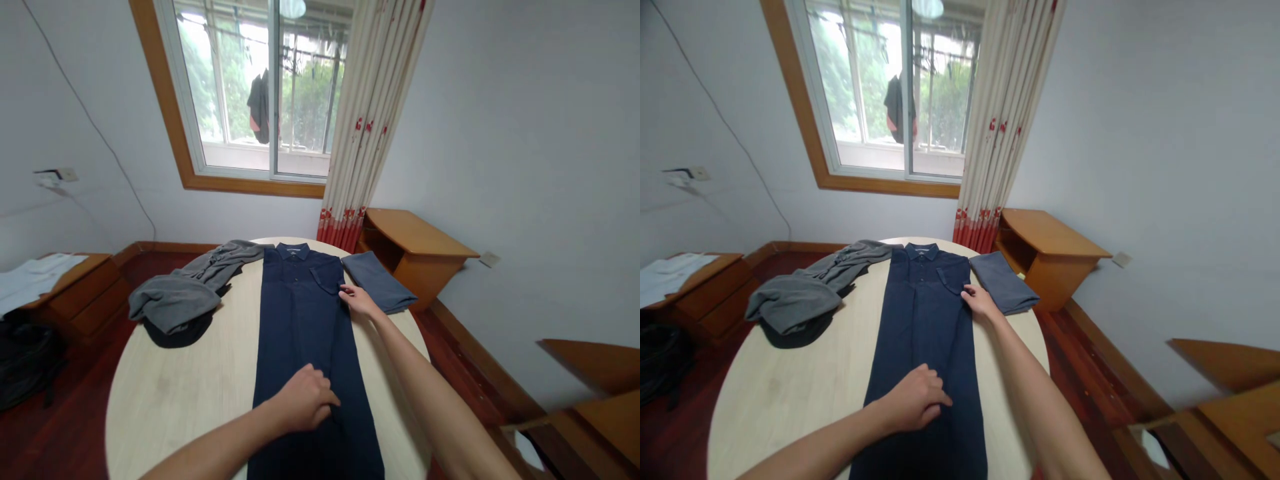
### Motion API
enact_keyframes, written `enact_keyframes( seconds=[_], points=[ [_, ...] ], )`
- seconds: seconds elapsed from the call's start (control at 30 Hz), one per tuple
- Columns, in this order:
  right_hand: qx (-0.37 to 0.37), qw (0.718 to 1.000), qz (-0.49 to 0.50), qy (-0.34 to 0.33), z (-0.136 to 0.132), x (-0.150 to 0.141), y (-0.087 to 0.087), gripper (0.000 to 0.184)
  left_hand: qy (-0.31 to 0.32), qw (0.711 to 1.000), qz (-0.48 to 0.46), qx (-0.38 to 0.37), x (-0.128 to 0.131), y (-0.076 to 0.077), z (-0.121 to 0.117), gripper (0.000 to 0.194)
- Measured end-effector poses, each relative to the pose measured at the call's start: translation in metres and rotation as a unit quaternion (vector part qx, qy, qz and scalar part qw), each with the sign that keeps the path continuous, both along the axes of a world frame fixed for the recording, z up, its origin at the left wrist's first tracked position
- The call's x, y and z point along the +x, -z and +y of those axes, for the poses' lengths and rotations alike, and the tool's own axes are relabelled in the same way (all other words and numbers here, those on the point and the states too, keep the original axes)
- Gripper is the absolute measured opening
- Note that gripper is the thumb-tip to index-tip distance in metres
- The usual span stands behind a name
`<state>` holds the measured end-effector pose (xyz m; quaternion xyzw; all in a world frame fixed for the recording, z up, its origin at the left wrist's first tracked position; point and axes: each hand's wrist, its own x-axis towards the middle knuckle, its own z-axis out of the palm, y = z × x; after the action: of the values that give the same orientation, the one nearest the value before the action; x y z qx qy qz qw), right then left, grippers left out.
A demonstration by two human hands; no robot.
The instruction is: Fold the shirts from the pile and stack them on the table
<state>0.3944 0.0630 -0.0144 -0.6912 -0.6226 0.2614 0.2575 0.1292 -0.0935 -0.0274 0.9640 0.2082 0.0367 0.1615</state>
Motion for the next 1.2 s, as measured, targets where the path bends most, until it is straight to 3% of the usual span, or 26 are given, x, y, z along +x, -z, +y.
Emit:
enact_keyframes(
  seconds=[0.13, 0.3, 0.53, 0.7, 0.83, 1.03, 1.13, 1.2],
  points=[
    [0.021, 0.999, -0.031, 0.026, 0.054, -0.003, 0.008, 0.048, 0.009, 1.0, -0.008, 0.015, 0.003, 0.011, -0.003, 0.027],
    [0.024, 0.997, -0.066, 0.029, 0.083, -0.007, 0.014, 0.052, 0.033, 0.997, -0.053, 0.047, 0.01, 0.026, -0.002, 0.027],
    [0.068, 0.987, -0.143, -0.024, 0.085, -0.043, 0.01, 0.057, 0.061, 0.987, -0.1, 0.112, 0.013, 0.029, -0.003, 0.013],
    [0.073, 0.967, -0.224, -0.095, 0.083, -0.078, 0.004, 0.058, 0.093, 0.977, -0.113, 0.153, 0.011, 0.029, -0.004, 0.029],
    [0.055, 0.962, -0.239, -0.121, 0.083, -0.095, 0.006, 0.056, 0.102, 0.972, -0.135, 0.165, 0.007, 0.026, -0.002, 0.026],
    [0.011, 0.956, -0.239, -0.171, 0.085, -0.101, 0.016, 0.059, 0.132, 0.972, -0.117, 0.156, 0.008, 0.032, 0.002, 0.026],
    [0.013, 0.956, -0.242, -0.163, 0.089, -0.101, 0.021, 0.063, 0.151, 0.976, -0.097, 0.124, 0.007, 0.035, 0.004, 0.026],
    [0.026, 0.958, -0.248, -0.139, 0.092, -0.101, 0.024, 0.067, 0.086, 0.985, -0.119, 0.089, 0.0, 0.029, 0.009, 0.021]
  ],
)
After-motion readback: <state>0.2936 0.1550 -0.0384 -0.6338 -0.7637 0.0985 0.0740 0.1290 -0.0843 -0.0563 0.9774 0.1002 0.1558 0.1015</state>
